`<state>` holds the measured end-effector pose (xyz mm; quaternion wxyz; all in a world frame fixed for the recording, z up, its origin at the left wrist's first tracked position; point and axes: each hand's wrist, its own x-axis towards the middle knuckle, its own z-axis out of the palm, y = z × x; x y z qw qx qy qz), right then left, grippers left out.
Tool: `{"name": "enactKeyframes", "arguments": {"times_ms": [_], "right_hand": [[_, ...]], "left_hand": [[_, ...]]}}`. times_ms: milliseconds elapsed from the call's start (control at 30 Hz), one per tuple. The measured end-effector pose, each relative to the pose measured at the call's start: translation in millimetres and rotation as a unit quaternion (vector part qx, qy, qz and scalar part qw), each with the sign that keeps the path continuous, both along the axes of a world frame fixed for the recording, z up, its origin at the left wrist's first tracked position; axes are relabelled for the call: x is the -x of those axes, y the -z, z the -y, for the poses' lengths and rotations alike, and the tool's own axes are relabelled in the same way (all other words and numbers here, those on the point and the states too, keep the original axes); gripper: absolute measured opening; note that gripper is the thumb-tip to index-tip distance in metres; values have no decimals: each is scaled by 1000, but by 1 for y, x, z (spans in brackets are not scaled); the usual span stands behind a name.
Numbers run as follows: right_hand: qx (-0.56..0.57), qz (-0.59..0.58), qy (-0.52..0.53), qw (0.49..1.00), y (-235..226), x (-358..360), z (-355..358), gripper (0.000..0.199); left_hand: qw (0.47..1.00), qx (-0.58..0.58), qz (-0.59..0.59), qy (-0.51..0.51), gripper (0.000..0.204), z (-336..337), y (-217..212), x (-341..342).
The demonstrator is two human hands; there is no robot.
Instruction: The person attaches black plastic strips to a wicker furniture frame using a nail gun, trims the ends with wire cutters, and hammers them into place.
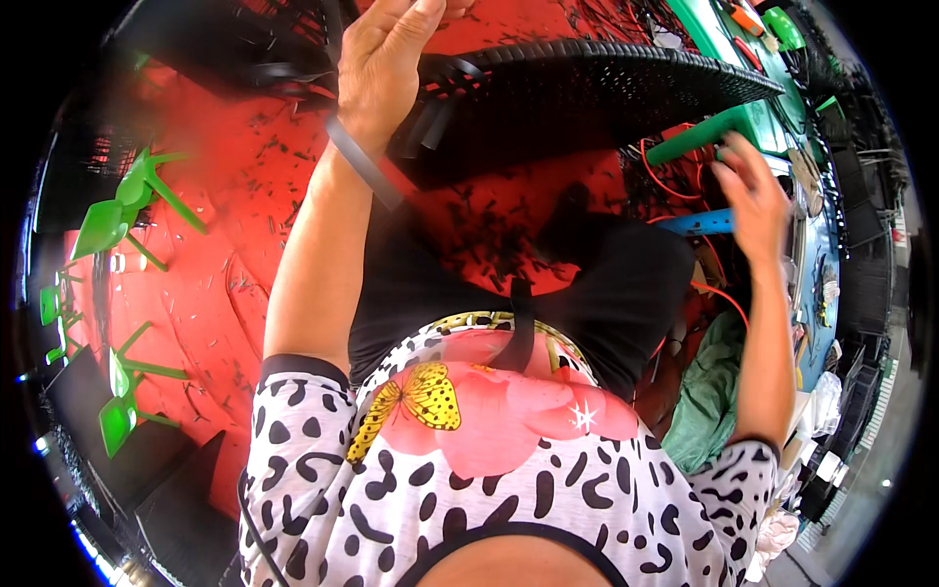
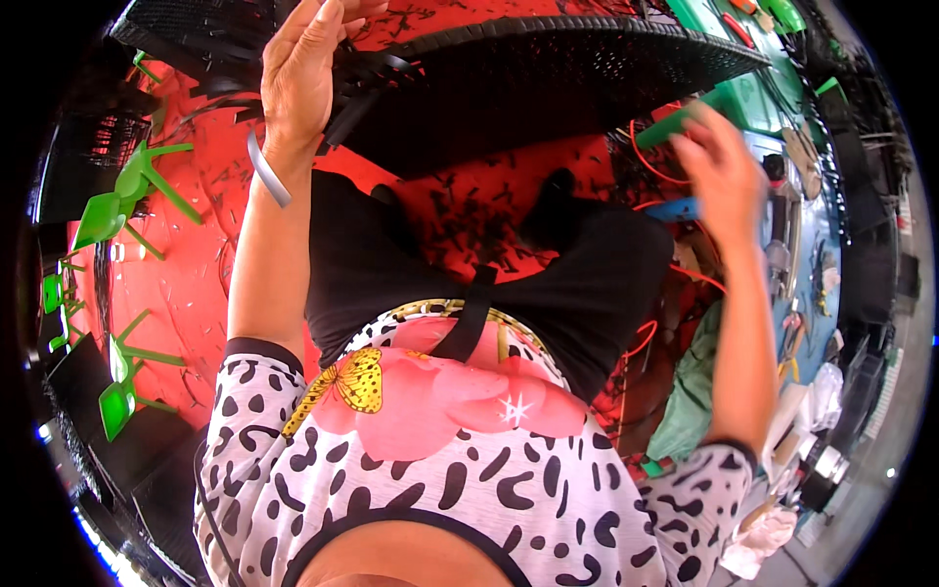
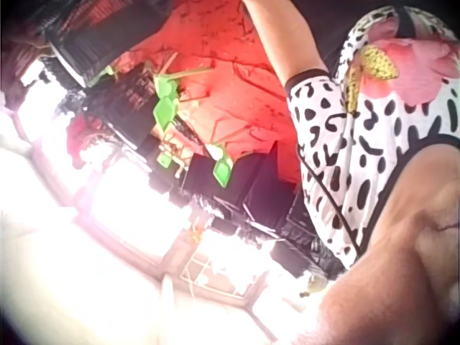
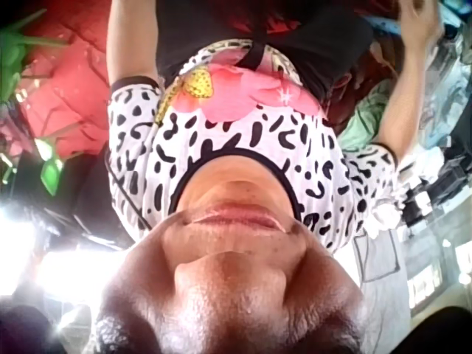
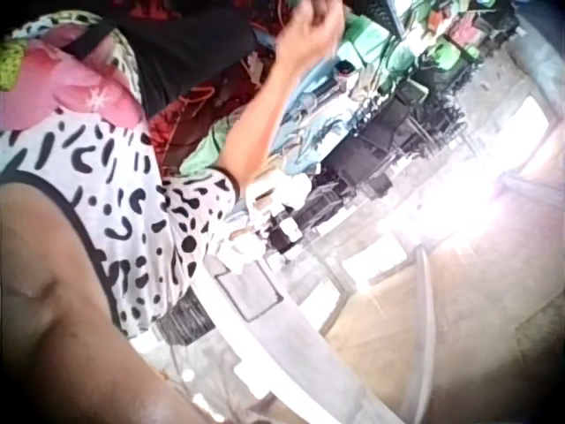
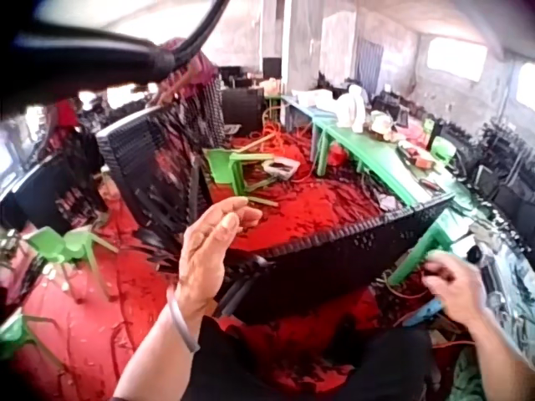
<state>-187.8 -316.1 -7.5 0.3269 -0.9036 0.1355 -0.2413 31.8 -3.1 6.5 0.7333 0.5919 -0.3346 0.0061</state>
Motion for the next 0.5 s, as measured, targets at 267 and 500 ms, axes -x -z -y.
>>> {"name": "enactKeyframes", "arguments": {"times_ms": [267, 500], "right_hand": [[202, 82, -254, 942, -28, -145, -165, 29], [-71, 40, -223, 971, -20, -136, -145, 22]], "left_hand": [[998, 45, -38, 24, 42, 8, 2, 15], [991, -34, 36, -121, 26, 20, 9, 20]]}}
